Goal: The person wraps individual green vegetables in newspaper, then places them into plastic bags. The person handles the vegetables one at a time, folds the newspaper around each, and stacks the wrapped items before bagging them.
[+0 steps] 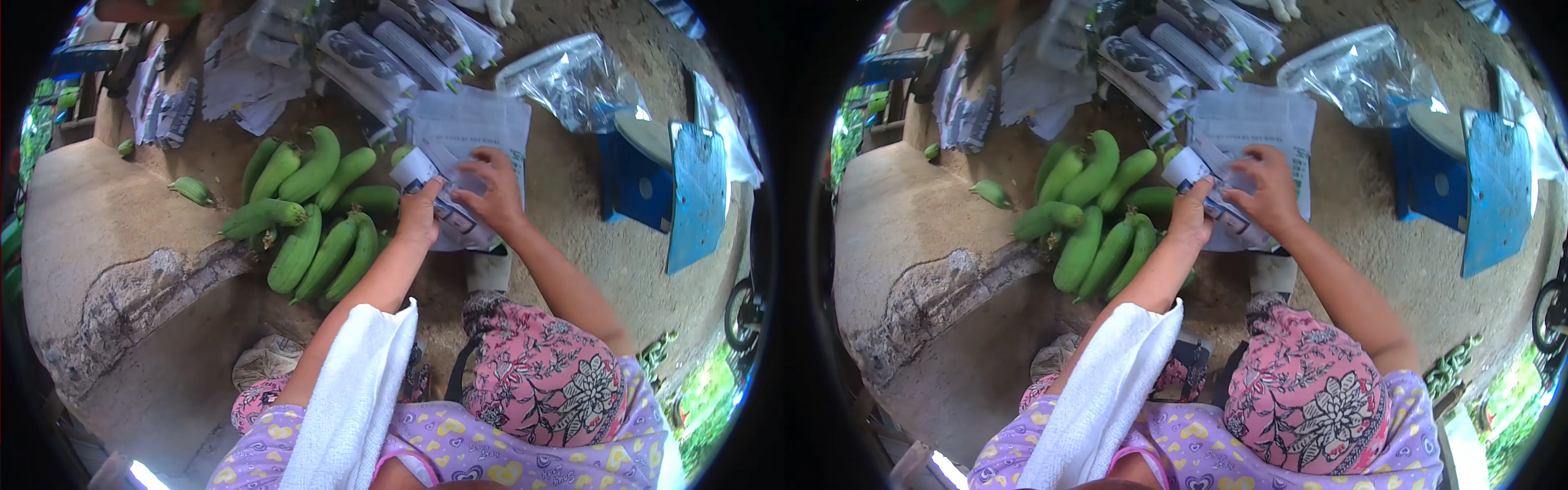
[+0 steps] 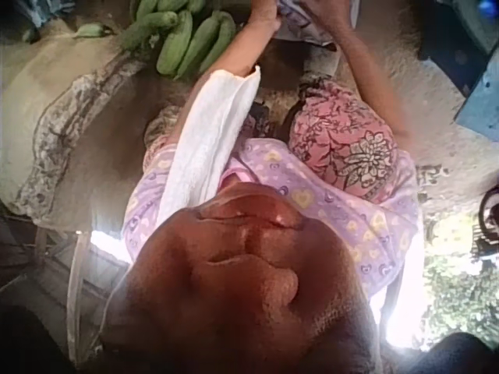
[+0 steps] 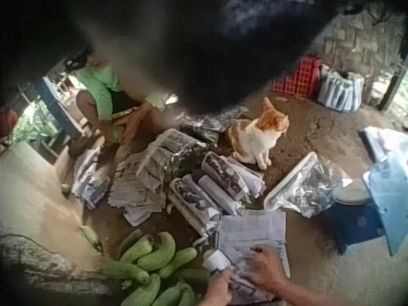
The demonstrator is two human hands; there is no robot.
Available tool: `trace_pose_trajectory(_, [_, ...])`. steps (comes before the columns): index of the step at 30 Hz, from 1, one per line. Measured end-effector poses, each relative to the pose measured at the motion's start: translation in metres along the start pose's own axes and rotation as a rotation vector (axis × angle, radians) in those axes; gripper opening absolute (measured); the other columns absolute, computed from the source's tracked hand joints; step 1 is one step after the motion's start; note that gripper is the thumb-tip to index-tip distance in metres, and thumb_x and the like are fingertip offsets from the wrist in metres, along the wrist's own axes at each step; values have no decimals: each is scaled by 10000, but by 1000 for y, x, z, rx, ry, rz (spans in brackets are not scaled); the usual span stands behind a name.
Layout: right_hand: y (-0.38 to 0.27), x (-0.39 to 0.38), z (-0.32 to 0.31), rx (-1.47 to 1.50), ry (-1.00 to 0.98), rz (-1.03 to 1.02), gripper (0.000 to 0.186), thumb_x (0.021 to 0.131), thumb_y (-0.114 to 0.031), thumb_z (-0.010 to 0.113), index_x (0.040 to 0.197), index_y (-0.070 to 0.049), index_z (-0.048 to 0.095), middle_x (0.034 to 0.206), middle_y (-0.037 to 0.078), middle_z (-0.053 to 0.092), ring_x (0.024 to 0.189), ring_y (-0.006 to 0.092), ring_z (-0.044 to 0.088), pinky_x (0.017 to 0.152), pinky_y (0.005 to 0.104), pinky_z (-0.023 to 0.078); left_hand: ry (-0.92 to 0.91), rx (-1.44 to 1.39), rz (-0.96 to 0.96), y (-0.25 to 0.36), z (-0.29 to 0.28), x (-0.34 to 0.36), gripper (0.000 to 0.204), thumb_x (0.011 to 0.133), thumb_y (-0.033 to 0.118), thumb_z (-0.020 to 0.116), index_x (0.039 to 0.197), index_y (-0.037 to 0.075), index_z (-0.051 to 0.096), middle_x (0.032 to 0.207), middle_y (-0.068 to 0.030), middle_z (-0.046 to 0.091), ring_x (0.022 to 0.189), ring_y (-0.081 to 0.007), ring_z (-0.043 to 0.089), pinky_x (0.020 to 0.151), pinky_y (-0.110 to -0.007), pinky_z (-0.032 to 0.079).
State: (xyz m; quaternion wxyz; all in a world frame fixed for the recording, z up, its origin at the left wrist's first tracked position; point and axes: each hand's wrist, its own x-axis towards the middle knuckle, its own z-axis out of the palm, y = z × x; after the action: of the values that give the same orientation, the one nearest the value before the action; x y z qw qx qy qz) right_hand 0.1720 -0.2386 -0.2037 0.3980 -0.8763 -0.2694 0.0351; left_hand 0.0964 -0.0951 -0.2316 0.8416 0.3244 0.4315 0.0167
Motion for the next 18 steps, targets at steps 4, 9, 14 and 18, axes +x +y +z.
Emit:
trace_pose_trajectory(4, [11,-4,-5,375,-305,394,601,734,-239,812,1257,-18,615,1162,193,656,1106,334,614,934,397,488,130,29,47,5,19,0,211,821,76,713,1005,8,634,937,-69,664,828,-195,654,748,-346,517])
trace_pose_trajectory(9, [-20,-2,-5,172,-261,42,604,719,-177,800,1267,-38,586,1160,198,628,1094,370,596,947,410,477,158,-35,123,29,39,-8,227,840,179,768,917,0,653,878,-49,658,766,-150,630,728,-324,506])
trace_pose_trajectory(14, [-22,46,-8,279,-217,-2,683,642,-147,837,1261,-17,579,1089,157,616,1026,330,605,874,379,497,-278,-34,349,76,59,-25,407,914,215,696,1225,37,502,1146,-66,577,1037,-138,567,899,-315,464])
trace_pose_trajectory(18, [-19,153,-2,275,-38,-18,655,753,-293,775,1301,-10,555,1091,167,673,961,243,656,836,351,508,-280,570,738,142,47,-27,537,871,264,713,1294,-4,518,1376,-194,491,1292,-274,466,1091,-389,356])
